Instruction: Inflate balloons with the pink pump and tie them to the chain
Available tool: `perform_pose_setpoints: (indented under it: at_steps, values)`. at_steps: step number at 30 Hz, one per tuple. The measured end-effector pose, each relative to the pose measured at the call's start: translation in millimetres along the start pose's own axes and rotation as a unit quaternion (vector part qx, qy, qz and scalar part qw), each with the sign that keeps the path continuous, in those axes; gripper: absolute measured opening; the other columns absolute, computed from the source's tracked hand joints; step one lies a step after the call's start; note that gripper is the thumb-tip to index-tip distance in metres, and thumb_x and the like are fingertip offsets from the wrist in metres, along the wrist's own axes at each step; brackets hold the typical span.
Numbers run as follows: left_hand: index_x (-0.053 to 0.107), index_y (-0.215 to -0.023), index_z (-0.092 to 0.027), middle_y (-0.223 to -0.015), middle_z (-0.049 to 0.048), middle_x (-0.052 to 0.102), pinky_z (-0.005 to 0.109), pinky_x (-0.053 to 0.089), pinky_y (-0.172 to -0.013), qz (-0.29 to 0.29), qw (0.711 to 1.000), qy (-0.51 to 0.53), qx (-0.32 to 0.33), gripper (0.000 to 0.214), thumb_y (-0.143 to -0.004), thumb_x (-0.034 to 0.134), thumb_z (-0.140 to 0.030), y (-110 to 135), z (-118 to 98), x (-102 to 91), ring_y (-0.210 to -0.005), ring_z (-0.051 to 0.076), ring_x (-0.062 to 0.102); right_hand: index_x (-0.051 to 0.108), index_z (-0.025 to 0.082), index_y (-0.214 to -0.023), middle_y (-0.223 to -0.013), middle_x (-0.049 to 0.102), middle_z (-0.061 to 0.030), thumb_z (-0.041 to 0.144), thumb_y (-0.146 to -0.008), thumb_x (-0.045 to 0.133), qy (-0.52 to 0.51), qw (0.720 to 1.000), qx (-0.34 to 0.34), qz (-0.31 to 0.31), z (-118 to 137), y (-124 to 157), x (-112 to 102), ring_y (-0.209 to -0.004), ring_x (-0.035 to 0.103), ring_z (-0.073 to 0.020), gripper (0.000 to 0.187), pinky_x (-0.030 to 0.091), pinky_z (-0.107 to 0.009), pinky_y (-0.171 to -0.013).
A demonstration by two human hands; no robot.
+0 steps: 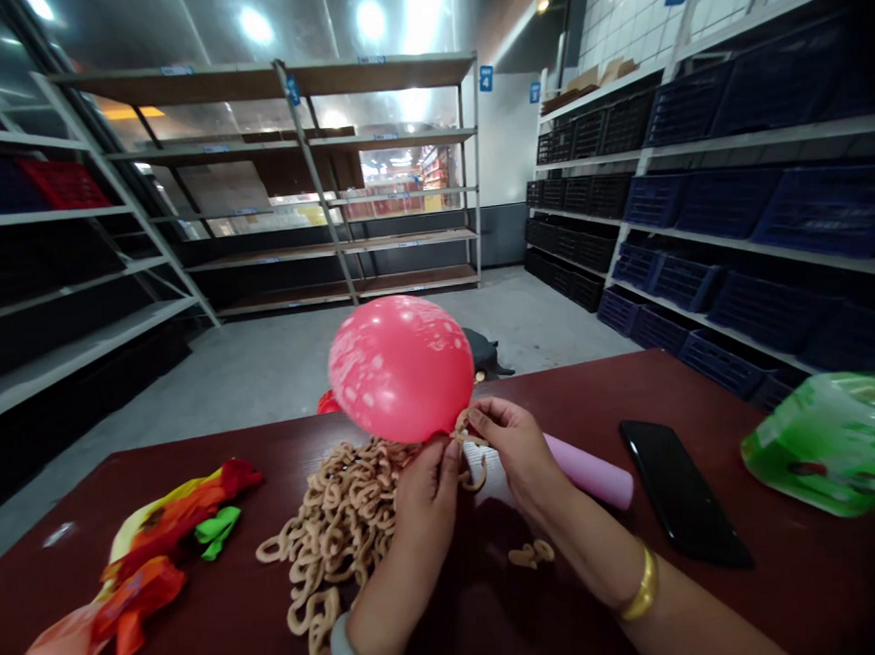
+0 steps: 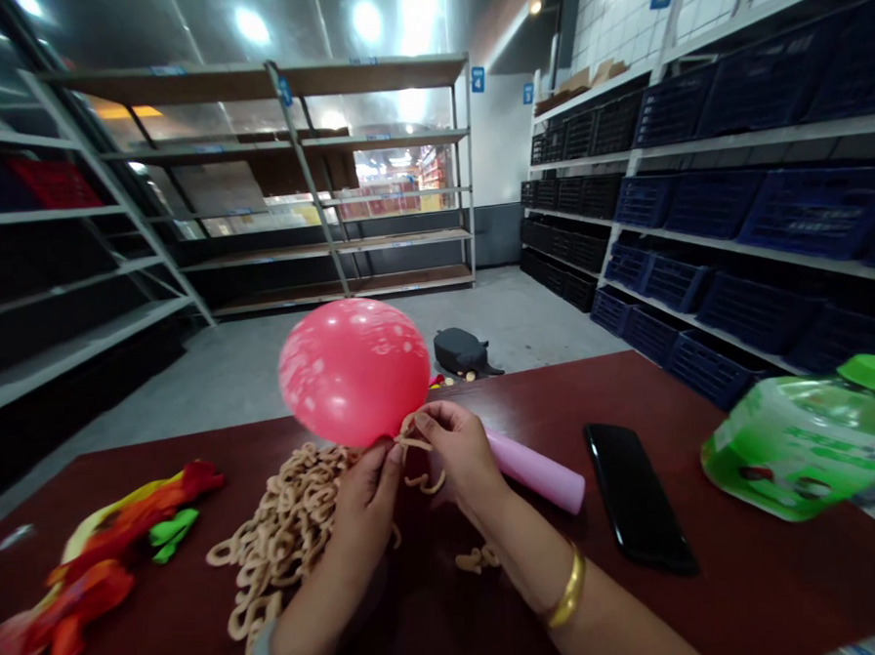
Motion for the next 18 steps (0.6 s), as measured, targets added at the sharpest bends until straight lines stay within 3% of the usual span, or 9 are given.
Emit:
perform_pose_setpoints:
  at_steps: [2, 5, 11, 15, 18]
  values:
    - [0.059, -0.08, -0.018, -0.073, 0.0024, 0.062, 0.026, 0.043, -0.064, -0.029, 0.999, -0.016, -0.002, 0.03, -0.096, 0.04, -0.034, -1.2, 3.1, -6.0, -0.068, 0.016, 0.056, 0.067, 0.015, -0.074, -0.066, 0.063, -0.0002, 0.045, -0.068, 0.079, 0.06, 0.997, 0.026, 0.031, -9.9, 3.0, 3.4, -0.058, 0.055, -0.0118, 0.033, 0.043, -0.024, -0.057]
    - [0.06, -0.081, -0.018, -0.075, 0.004, 0.064, 0.027, 0.043, -0.065, -0.006, 0.997, -0.08, 0.019, 0.026, -0.095, 0.041, -0.028, -2.4, 4.0, -3.0, -0.069, 0.017, 0.059, 0.07, 0.015, -0.079, -0.065, 0.064, -0.0003, 0.046, -0.068, 0.08, 0.06, 0.994, 0.078, 0.054, -25.0, 6.8, 5.3, -0.055, 0.054, -0.0115, 0.034, 0.043, -0.024, -0.054]
    - [0.064, -0.091, -0.019, -0.085, 0.0097, 0.069, 0.032, 0.046, -0.069, 0.024, 0.982, -0.187, 0.009, 0.023, -0.093, 0.043, -0.028, 1.5, 1.4, 6.0, -0.076, 0.022, 0.064, 0.072, 0.017, -0.08, -0.072, 0.068, -0.0014, 0.036, -0.062, 0.084, -0.011, 0.996, 0.089, -0.005, -30.9, 7.3, -0.5, -0.06, 0.058, -0.0117, 0.029, 0.045, -0.023, -0.057]
    - [0.065, -0.091, -0.019, -0.082, 0.0092, 0.07, 0.033, 0.046, -0.065, 0.02, 0.979, -0.202, -0.023, 0.026, -0.09, 0.05, -0.04, 1.0, 0.8, -2.6, -0.072, 0.023, 0.064, 0.071, 0.018, -0.08, -0.071, 0.069, -0.0002, 0.031, -0.055, 0.088, -0.036, 0.994, 0.097, -0.044, -31.7, -1.2, -5.6, -0.057, 0.059, -0.0115, 0.032, 0.046, -0.023, -0.054]
    - [0.063, -0.087, -0.02, -0.079, 0.0066, 0.069, 0.033, 0.046, -0.066, -0.018, 0.984, -0.174, -0.045, 0.03, -0.092, 0.047, -0.044, -1.8, 3.7, -14.7, -0.073, 0.022, 0.064, 0.07, 0.017, -0.078, -0.07, 0.069, -0.001, 0.028, -0.053, 0.089, -0.034, 0.99, 0.117, -0.065, -38.9, -15.8, -10.3, -0.056, 0.06, -0.0127, 0.033, 0.047, -0.024, -0.051]
Point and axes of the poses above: each hand's wrist, its own y-axis away from the middle knuckle, its own x-axis out of the palm, z = x × y, the point moved 6 cm from there along -y, towards the middle knuckle
